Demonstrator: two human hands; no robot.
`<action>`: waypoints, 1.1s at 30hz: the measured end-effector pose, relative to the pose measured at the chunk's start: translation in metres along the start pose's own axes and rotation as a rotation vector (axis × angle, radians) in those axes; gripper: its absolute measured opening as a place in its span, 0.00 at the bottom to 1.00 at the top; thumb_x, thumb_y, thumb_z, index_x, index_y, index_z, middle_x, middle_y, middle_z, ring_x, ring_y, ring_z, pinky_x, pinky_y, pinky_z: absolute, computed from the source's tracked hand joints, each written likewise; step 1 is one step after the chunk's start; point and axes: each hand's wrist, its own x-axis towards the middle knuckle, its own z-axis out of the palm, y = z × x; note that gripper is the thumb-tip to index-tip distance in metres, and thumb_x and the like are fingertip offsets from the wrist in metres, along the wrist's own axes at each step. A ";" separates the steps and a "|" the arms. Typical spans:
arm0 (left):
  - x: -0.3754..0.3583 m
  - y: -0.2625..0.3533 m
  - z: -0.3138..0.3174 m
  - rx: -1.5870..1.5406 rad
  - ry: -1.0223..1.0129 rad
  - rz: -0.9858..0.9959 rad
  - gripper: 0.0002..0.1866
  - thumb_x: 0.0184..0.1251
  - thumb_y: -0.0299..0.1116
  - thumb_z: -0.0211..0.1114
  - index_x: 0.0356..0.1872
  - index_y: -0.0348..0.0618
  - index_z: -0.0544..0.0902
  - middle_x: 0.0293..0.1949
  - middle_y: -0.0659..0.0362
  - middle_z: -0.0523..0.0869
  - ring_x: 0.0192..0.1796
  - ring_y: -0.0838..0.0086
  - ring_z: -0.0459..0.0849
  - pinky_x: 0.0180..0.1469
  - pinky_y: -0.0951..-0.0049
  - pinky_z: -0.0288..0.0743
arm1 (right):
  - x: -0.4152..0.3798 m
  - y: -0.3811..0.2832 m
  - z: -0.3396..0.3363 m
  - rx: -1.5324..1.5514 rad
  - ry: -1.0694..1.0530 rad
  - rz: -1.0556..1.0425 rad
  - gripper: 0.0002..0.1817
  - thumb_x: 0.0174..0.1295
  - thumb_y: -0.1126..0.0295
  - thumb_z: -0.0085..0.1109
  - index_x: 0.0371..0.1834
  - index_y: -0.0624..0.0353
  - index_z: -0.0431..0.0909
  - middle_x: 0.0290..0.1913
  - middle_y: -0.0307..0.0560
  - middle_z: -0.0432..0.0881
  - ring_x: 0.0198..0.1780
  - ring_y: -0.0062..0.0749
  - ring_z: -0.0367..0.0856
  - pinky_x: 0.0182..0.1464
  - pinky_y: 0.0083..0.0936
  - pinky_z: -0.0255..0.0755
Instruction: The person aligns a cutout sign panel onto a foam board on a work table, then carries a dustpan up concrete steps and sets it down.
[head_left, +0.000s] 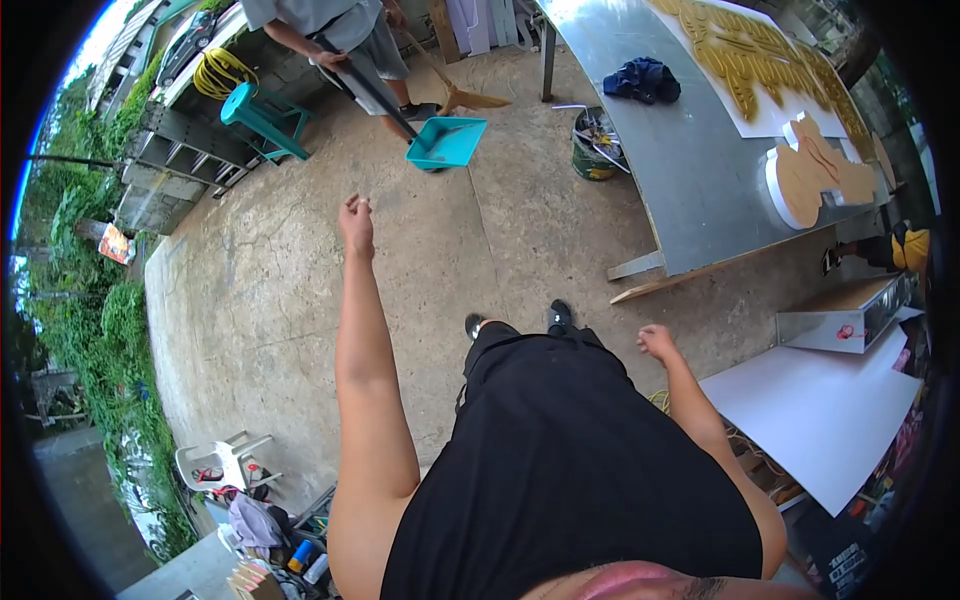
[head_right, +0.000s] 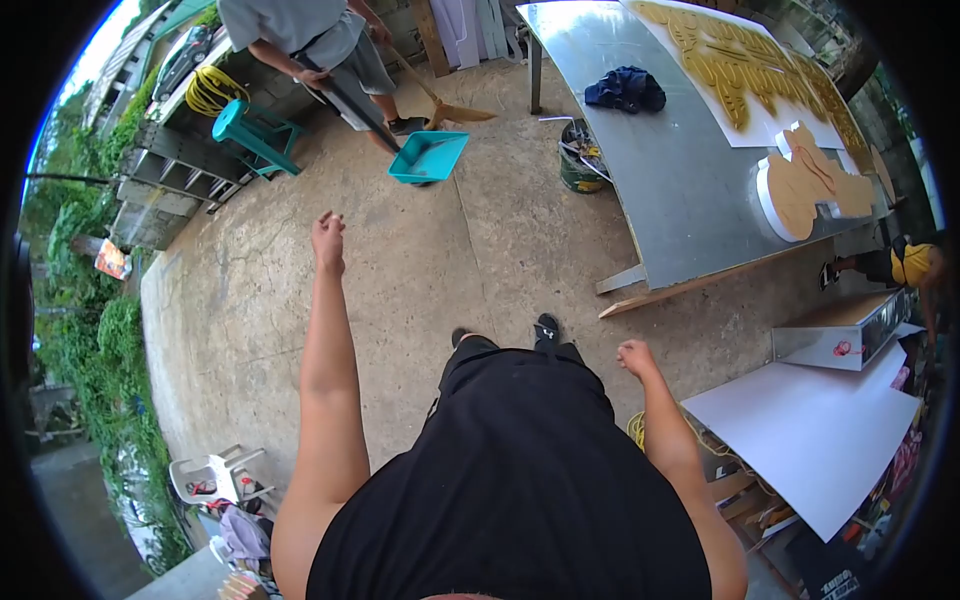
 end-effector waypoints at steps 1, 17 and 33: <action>0.022 0.002 -0.001 0.025 -0.001 0.062 0.20 0.61 0.34 0.56 0.53 0.35 0.69 0.44 0.53 0.78 0.43 0.71 0.75 0.48 0.72 0.68 | -0.009 0.003 -0.004 0.058 0.054 0.047 0.12 0.58 0.70 0.50 0.43 0.64 0.74 0.32 0.46 0.81 0.26 0.24 0.76 0.26 0.20 0.71; 0.254 0.015 -0.050 -0.240 -0.148 0.108 0.34 0.53 0.41 0.69 0.57 0.31 0.65 0.52 0.52 0.73 0.53 0.66 0.72 0.57 0.69 0.63 | -0.151 -0.012 0.188 0.211 0.192 0.370 0.13 0.59 0.69 0.49 0.44 0.63 0.74 0.31 0.47 0.81 0.26 0.27 0.78 0.25 0.20 0.69; 0.092 -0.023 -0.045 -0.267 -0.178 0.200 0.13 0.63 0.38 0.60 0.34 0.35 0.74 0.24 0.63 0.69 0.27 0.75 0.67 0.32 0.74 0.65 | -0.162 0.008 0.268 0.458 0.379 0.401 0.12 0.58 0.69 0.51 0.38 0.66 0.76 0.30 0.49 0.81 0.25 0.29 0.79 0.27 0.23 0.74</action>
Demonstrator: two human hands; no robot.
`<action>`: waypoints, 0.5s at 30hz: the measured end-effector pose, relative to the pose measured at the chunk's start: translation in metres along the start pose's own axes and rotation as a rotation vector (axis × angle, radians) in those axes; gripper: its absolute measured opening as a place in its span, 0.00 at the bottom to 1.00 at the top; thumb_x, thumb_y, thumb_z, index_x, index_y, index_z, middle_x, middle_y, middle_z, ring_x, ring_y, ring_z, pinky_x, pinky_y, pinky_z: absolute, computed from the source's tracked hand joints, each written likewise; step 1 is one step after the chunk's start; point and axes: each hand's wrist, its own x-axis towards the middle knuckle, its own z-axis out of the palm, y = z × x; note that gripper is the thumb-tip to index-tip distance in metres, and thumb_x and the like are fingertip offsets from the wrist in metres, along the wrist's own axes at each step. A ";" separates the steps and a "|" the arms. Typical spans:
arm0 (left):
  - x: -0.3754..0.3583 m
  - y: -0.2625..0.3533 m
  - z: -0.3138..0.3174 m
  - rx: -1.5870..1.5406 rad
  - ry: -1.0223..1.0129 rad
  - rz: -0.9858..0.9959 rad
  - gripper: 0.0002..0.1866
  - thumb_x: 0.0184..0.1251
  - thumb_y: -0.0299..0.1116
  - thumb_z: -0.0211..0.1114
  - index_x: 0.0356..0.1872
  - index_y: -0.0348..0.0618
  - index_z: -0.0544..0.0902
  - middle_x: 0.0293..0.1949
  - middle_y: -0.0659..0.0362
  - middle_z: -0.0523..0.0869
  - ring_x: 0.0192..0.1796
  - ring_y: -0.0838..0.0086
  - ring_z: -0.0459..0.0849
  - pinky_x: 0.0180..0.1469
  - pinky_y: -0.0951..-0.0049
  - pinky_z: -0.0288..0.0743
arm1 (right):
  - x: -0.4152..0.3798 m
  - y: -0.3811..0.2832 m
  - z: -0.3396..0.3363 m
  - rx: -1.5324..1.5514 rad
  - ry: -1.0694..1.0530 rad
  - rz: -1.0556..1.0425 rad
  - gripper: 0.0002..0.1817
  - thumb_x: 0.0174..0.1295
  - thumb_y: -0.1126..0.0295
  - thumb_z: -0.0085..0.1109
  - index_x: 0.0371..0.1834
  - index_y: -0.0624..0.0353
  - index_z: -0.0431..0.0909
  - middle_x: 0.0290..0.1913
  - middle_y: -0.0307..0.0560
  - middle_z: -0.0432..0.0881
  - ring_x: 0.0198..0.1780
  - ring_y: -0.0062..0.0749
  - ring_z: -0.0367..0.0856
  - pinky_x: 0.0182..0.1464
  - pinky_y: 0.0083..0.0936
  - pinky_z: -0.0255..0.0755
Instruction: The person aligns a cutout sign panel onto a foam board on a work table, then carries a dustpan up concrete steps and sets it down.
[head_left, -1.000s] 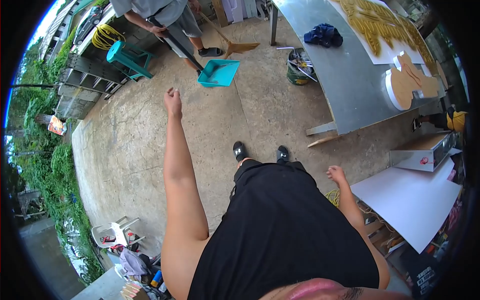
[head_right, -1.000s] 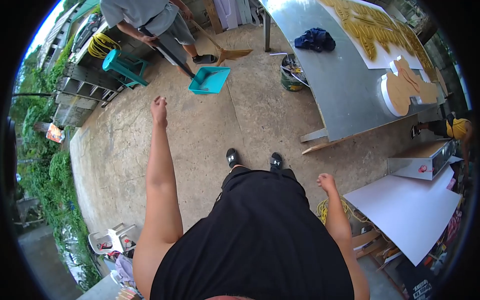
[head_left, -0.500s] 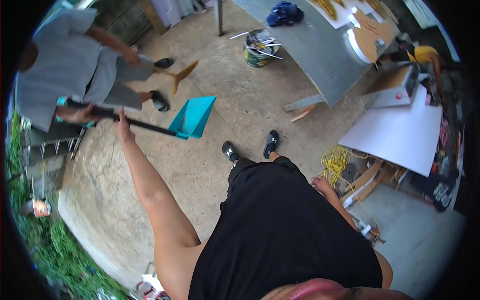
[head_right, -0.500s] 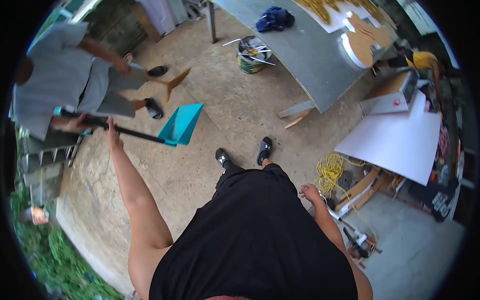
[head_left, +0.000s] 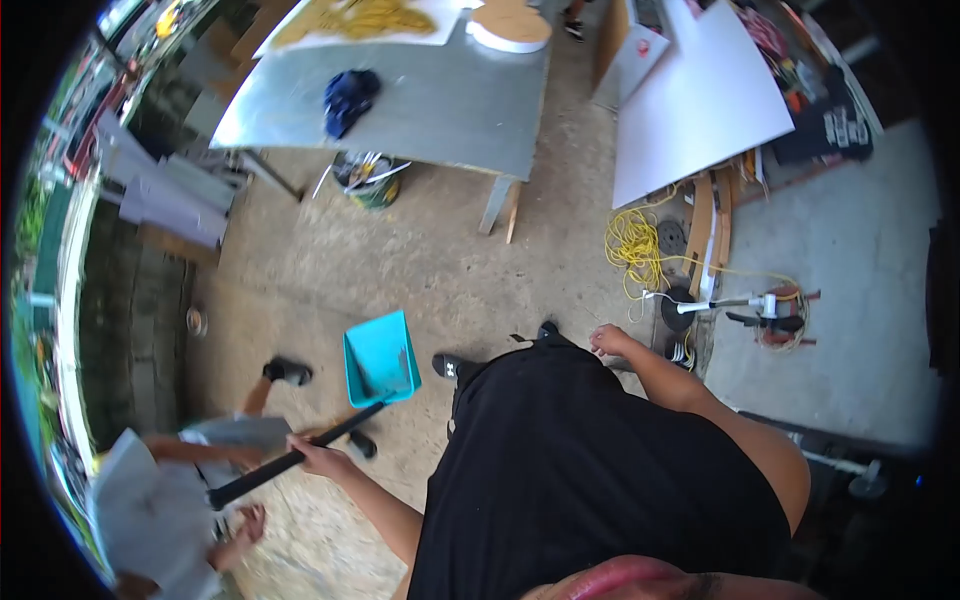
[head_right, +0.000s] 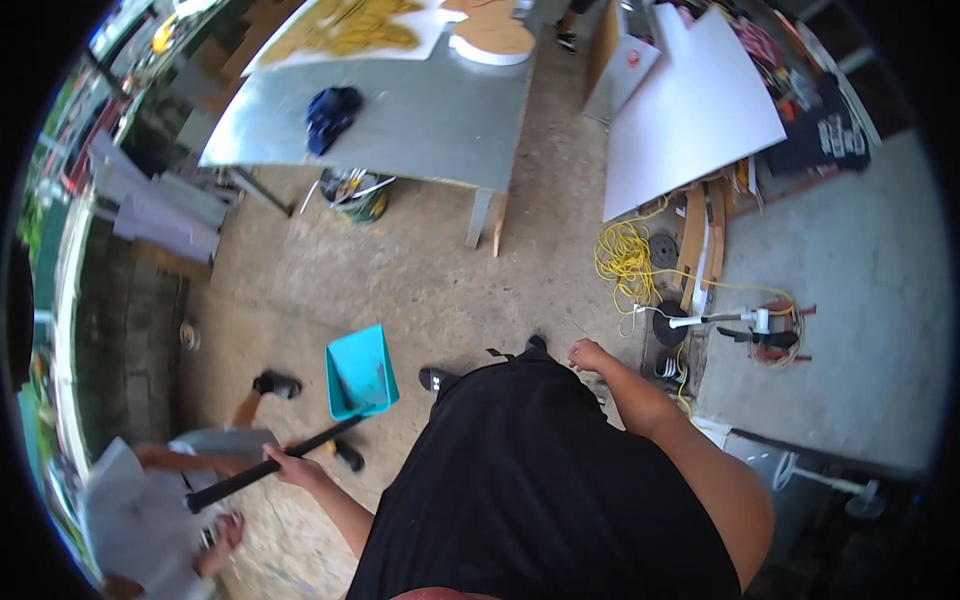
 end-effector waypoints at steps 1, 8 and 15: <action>-0.029 0.011 0.022 0.074 -0.059 0.021 0.13 0.63 0.38 0.59 0.32 0.35 0.72 0.24 0.62 0.70 0.28 0.75 0.67 0.33 0.74 0.64 | 0.003 0.006 -0.002 0.030 0.019 -0.006 0.12 0.58 0.69 0.51 0.38 0.66 0.76 0.30 0.49 0.81 0.25 0.29 0.79 0.27 0.23 0.74; -0.179 0.006 0.149 0.134 -0.414 0.029 0.10 0.63 0.33 0.60 0.28 0.36 0.75 0.22 0.66 0.70 0.26 0.82 0.66 0.28 0.79 0.62 | 0.031 0.078 -0.044 0.102 0.010 -0.062 0.12 0.57 0.69 0.51 0.38 0.66 0.76 0.29 0.49 0.82 0.25 0.28 0.80 0.27 0.24 0.74; -0.326 0.025 0.274 0.039 -0.613 0.005 0.12 0.61 0.35 0.62 0.27 0.40 0.70 0.23 0.67 0.68 0.25 0.84 0.64 0.26 0.82 0.59 | 0.012 0.112 -0.124 0.187 0.143 -0.142 0.14 0.55 0.69 0.52 0.42 0.65 0.75 0.32 0.48 0.82 0.28 0.27 0.80 0.32 0.23 0.74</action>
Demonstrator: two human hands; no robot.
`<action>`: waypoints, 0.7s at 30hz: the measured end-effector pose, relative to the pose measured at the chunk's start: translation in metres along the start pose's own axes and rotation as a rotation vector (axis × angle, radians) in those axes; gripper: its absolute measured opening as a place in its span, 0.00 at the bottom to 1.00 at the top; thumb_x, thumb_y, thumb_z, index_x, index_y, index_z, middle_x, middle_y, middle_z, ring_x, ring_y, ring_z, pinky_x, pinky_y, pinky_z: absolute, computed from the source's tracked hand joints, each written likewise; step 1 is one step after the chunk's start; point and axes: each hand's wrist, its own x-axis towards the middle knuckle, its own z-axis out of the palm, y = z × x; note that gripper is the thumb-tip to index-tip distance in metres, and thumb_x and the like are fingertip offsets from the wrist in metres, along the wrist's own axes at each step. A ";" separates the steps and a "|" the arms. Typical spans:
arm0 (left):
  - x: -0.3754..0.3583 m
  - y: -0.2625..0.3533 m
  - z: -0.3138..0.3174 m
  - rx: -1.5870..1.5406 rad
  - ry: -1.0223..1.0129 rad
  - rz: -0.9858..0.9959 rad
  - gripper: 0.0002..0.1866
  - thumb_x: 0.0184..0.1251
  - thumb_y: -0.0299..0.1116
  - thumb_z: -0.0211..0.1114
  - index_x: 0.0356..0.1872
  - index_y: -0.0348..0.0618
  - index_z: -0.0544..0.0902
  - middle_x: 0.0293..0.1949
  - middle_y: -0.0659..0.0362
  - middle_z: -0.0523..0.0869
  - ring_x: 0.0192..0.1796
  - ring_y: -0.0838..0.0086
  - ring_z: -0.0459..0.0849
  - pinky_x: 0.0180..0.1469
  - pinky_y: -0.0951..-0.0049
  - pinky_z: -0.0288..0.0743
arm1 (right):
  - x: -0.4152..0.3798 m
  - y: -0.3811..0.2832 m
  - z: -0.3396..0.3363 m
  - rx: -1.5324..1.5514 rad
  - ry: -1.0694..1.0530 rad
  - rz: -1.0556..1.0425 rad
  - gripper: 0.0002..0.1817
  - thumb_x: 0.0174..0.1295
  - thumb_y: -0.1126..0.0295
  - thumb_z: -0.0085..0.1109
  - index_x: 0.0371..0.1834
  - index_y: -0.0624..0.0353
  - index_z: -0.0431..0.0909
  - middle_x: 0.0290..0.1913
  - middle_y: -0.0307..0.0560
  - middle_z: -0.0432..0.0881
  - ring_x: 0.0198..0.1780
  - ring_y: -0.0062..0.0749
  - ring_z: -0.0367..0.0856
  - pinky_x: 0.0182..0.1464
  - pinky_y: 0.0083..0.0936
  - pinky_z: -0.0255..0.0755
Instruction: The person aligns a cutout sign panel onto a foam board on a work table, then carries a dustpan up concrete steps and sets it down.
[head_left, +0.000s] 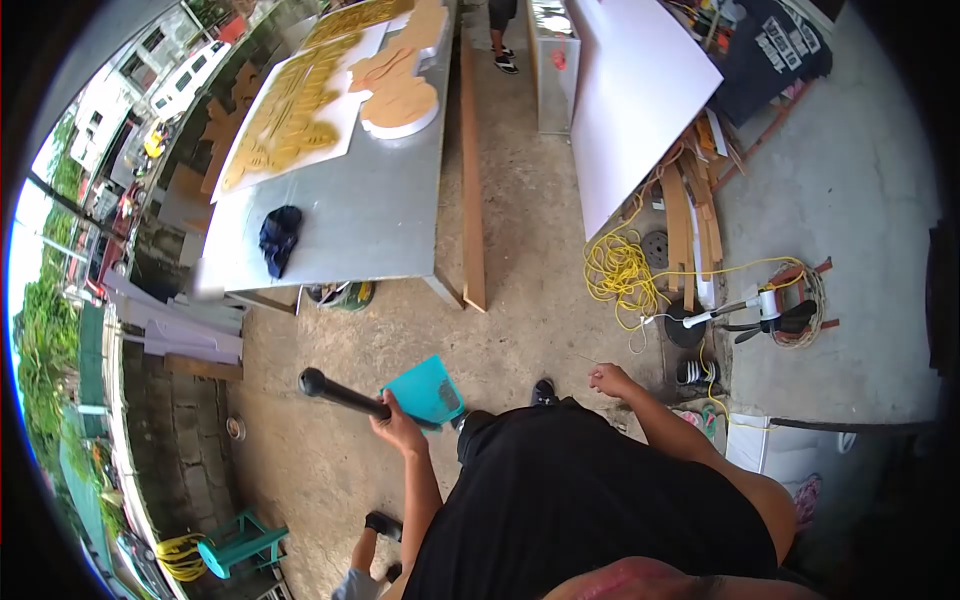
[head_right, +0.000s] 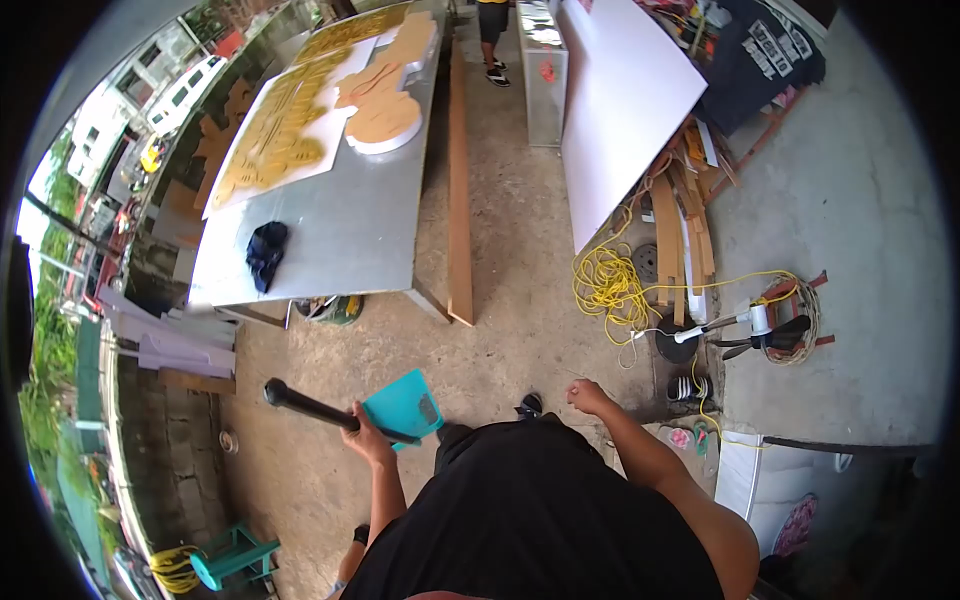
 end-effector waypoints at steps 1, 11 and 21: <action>-0.010 0.011 0.024 -0.018 -0.050 -0.043 0.12 0.61 0.35 0.62 0.27 0.41 0.70 0.23 0.66 0.69 0.25 0.84 0.64 0.26 0.82 0.59 | 0.001 0.005 -0.010 0.010 0.009 0.005 0.14 0.55 0.69 0.52 0.42 0.65 0.75 0.32 0.48 0.82 0.28 0.27 0.80 0.32 0.23 0.74; -0.063 0.010 0.223 -0.139 -0.587 -0.168 0.08 0.62 0.32 0.61 0.34 0.41 0.71 0.31 0.66 0.71 0.33 0.83 0.67 0.36 0.82 0.63 | 0.040 -0.006 -0.087 -0.002 0.164 -0.179 0.14 0.55 0.69 0.52 0.42 0.66 0.75 0.31 0.48 0.82 0.32 0.29 0.81 0.35 0.23 0.74; -0.028 -0.014 0.416 -0.132 -0.930 -0.230 0.09 0.59 0.29 0.64 0.33 0.40 0.71 0.29 0.63 0.74 0.34 0.81 0.72 0.39 0.78 0.68 | 0.060 0.081 -0.167 0.373 0.106 0.298 0.15 0.56 0.67 0.50 0.40 0.67 0.75 0.31 0.49 0.82 0.27 0.31 0.80 0.28 0.25 0.74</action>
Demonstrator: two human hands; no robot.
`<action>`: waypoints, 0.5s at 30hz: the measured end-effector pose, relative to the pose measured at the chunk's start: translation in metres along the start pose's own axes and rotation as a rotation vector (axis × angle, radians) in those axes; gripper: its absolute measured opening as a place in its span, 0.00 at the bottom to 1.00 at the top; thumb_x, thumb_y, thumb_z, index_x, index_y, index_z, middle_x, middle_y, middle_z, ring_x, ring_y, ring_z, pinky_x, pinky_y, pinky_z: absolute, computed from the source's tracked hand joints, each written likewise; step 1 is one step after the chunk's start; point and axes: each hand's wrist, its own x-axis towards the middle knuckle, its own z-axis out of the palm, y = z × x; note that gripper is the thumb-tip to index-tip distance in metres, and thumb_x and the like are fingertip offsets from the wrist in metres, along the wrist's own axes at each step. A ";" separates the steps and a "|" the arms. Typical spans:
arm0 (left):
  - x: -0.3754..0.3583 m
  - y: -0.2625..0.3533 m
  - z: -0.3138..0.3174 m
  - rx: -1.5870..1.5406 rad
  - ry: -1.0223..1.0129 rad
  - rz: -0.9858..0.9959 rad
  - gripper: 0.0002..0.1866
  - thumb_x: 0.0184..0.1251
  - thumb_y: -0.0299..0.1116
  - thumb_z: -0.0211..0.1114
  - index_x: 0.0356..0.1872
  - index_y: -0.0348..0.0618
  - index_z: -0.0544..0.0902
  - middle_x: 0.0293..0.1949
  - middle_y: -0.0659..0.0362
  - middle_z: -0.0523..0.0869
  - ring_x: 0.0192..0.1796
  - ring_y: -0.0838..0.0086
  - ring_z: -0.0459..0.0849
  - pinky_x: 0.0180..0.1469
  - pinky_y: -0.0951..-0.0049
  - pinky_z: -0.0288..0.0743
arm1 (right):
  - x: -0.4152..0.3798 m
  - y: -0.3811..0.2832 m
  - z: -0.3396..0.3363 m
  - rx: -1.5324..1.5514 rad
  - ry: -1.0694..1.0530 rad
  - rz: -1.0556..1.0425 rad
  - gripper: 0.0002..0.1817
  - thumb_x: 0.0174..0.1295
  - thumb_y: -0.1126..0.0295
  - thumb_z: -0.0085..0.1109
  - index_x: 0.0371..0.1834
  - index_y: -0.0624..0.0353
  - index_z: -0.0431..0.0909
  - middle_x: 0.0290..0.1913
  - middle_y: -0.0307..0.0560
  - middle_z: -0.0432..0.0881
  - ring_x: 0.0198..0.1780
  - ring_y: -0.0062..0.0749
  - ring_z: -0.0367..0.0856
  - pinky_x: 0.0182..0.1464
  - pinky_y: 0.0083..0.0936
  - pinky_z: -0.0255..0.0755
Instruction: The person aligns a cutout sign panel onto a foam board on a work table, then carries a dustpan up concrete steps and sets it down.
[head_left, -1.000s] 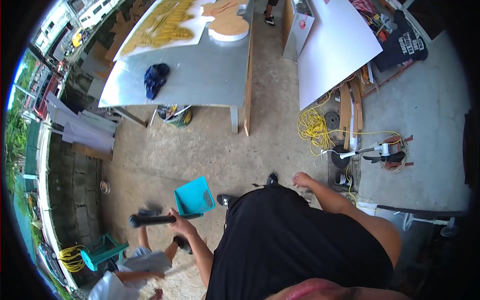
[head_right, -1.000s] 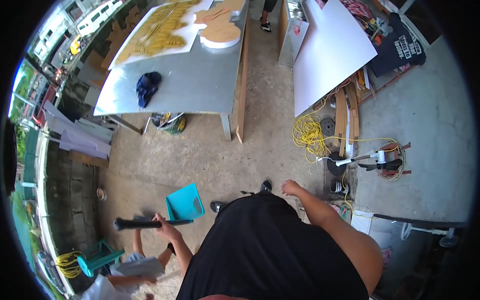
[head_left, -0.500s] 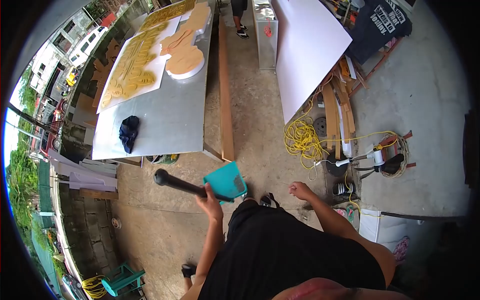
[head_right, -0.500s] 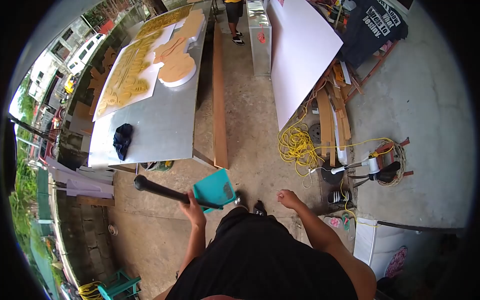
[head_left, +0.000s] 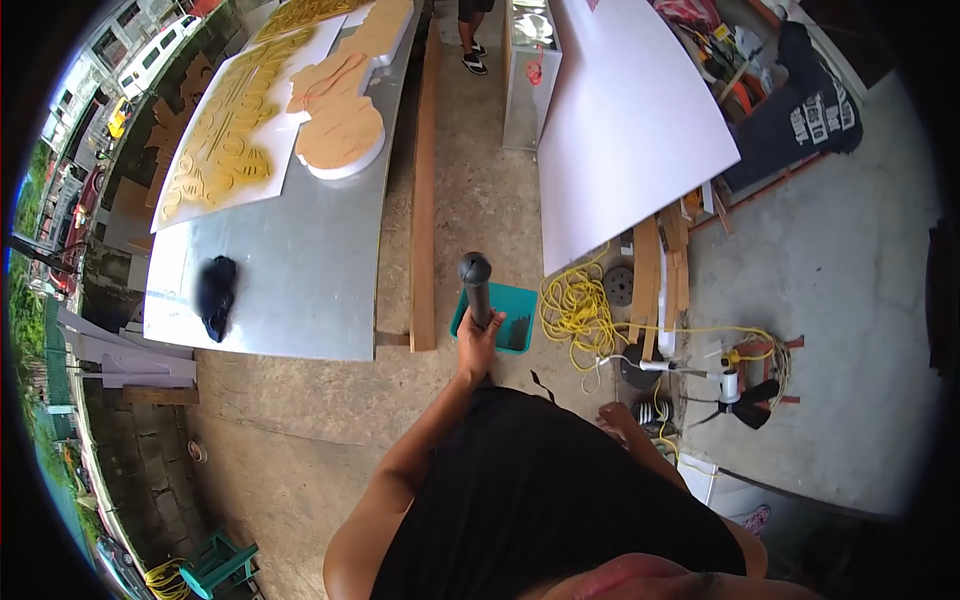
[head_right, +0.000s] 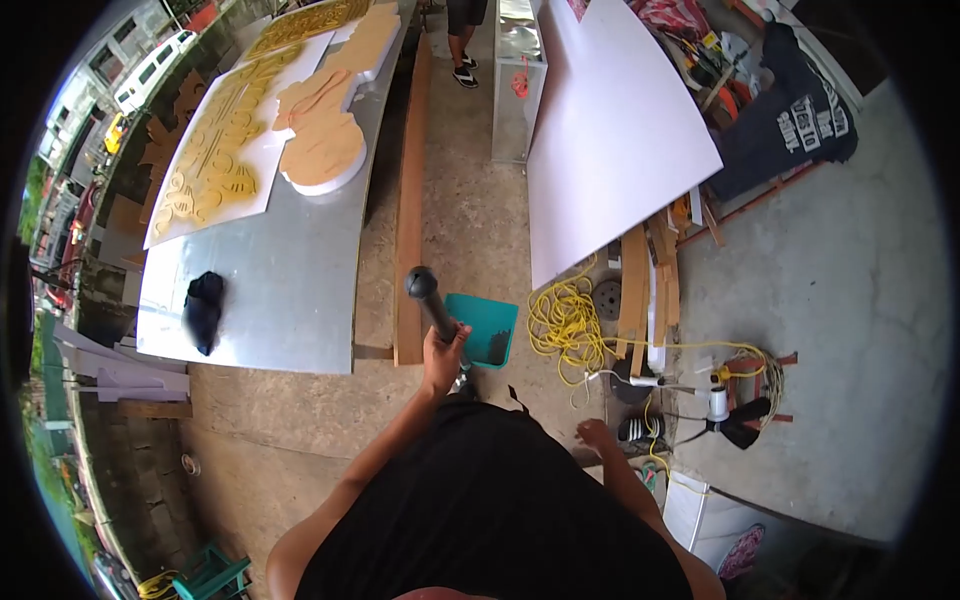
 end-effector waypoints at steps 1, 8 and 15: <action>0.019 0.005 0.000 0.106 -0.014 -0.022 0.09 0.58 0.29 0.64 0.33 0.40 0.71 0.30 0.62 0.75 0.37 0.80 0.73 0.42 0.78 0.69 | 0.003 -0.010 -0.008 0.003 -0.001 -0.009 0.15 0.56 0.67 0.50 0.40 0.67 0.75 0.31 0.49 0.82 0.27 0.31 0.80 0.28 0.25 0.74; 0.128 0.037 0.012 0.071 -0.074 0.039 0.08 0.57 0.26 0.64 0.32 0.40 0.72 0.32 0.62 0.76 0.42 0.77 0.75 0.46 0.75 0.69 | 0.063 -0.050 -0.013 0.269 0.134 0.126 0.13 0.57 0.67 0.49 0.38 0.66 0.76 0.29 0.50 0.82 0.23 0.30 0.78 0.24 0.23 0.73; 0.241 0.044 0.043 0.066 0.005 0.042 0.07 0.57 0.26 0.65 0.31 0.40 0.73 0.33 0.62 0.76 0.40 0.79 0.74 0.47 0.77 0.67 | 0.143 -0.188 -0.044 -0.334 0.047 -0.267 0.14 0.55 0.67 0.54 0.40 0.65 0.78 0.34 0.52 0.81 0.31 0.35 0.82 0.34 0.28 0.75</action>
